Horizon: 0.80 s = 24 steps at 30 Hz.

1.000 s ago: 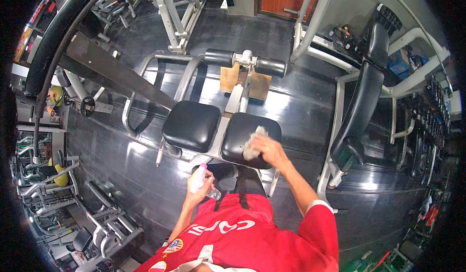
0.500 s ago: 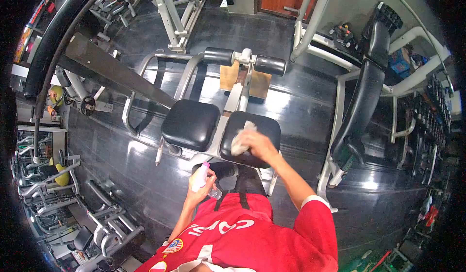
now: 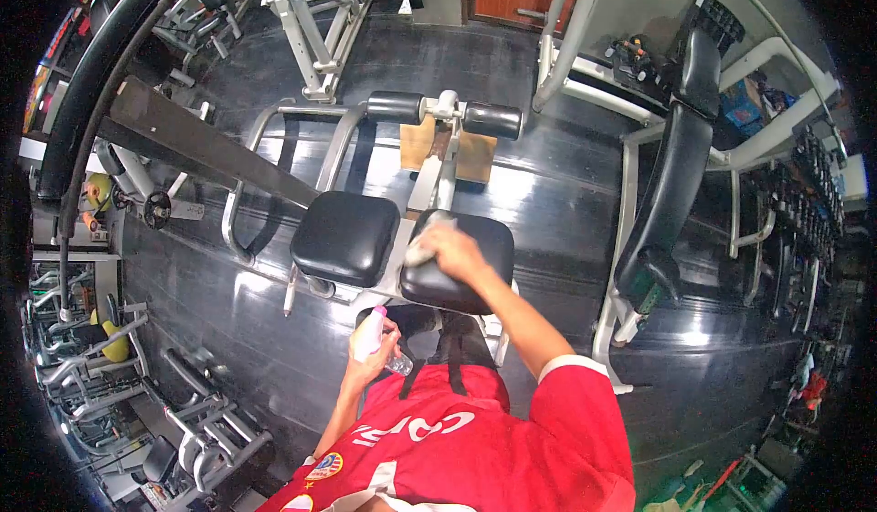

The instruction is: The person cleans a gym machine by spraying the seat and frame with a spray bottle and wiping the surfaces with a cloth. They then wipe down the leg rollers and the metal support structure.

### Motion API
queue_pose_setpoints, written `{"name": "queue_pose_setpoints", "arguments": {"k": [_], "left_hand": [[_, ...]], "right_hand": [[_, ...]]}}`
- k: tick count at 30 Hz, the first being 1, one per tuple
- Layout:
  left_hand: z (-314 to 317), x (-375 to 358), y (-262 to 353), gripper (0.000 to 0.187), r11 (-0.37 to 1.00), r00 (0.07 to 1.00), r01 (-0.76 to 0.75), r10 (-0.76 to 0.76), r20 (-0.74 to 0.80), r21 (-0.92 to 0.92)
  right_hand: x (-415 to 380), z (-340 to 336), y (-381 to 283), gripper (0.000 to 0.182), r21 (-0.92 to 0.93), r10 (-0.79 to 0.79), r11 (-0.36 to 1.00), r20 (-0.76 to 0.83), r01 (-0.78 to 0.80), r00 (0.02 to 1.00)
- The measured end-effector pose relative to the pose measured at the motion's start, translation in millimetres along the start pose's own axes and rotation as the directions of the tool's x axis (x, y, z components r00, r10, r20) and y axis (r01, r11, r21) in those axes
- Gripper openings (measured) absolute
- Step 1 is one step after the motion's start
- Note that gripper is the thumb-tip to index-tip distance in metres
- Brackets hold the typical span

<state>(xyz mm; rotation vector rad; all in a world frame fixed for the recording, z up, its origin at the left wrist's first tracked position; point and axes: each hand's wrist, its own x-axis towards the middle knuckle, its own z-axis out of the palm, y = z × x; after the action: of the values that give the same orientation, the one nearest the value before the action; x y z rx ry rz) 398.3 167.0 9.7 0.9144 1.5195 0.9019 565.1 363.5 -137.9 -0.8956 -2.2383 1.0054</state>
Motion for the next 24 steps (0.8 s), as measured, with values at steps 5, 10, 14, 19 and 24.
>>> {"name": "queue_pose_setpoints", "arguments": {"k": [5, 10, 14, 19, 24], "left_hand": [[0.3, -5.6, -12.2, 0.014, 0.998, 0.999, -0.003, 0.001, -0.035, -0.058], [-0.7, -3.2, -3.4, 0.014, 0.996, 0.996, 0.071, -0.073, -0.042, -0.047], [3.3, 3.3, 1.7, 0.013, 0.989, 0.998, 0.035, -0.043, -0.055, -0.141], [-4.0, 5.7, -7.3, 0.014, 0.996, 1.0, 0.007, -0.009, -0.023, -0.086], [-7.4, 7.9, -6.5, 0.014, 0.99, 0.997, 0.068, -0.073, -0.036, -0.12]], "right_hand": [[18.4, -11.0, 62.0, 0.033, -0.285, 0.561, 0.763, -0.154, -0.58, 0.813], [16.5, 35.9, 11.5, 0.037, -0.109, 0.036, 0.994, 0.046, -0.031, 0.998], [-3.1, -2.2, -11.5, 0.041, -0.048, -0.05, 0.997, 0.147, 0.057, 0.988], [-13.5, -35.8, 41.3, 0.032, -0.269, 0.48, 0.81, -0.207, -0.522, 0.852], [-33.2, -3.2, -44.0, 0.043, -0.121, 0.039, 0.992, -0.062, -0.046, 0.997]]}}
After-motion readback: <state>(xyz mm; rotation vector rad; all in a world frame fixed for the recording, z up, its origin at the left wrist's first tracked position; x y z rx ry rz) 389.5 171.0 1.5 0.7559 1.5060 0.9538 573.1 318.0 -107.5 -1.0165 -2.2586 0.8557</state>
